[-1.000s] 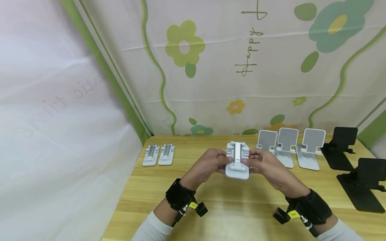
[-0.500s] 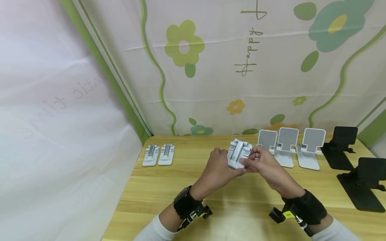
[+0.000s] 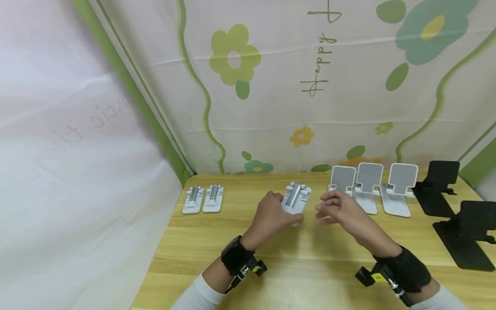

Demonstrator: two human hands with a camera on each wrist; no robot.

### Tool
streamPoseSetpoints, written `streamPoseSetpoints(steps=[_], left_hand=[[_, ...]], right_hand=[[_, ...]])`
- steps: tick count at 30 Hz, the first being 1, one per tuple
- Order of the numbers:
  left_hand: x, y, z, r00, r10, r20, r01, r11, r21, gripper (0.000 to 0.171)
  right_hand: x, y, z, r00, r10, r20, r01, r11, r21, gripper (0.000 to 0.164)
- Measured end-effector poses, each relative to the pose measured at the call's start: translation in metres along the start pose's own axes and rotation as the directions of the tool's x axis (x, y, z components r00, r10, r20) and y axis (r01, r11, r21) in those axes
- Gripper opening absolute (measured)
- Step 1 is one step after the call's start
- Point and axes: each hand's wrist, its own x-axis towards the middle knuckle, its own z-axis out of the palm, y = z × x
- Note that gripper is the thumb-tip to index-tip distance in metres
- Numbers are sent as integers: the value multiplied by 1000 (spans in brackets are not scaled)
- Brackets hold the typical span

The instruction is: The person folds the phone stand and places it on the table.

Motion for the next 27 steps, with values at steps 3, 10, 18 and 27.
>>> streamPoseSetpoints(steps=[3,10,18,27], left_hand=[[13,-29,-6,995,-89,-52,90,996,11,53],[43,-96,-32,949,-236,-207,258,962,88,43],[55,-136,-54,932,-270,-242,324,919,223,56],[61,-151,-63,929,-236,-283,324,890,320,60]], right_hand=[[-4,13,-21,999,7,-33,-11,992,-127,60],[-19,46,-78,990,28,-138,-70,948,-311,60],[-39,58,-129,948,-123,-293,-95,772,-628,54],[-61,68,-186,838,-335,-431,-328,321,-888,90]])
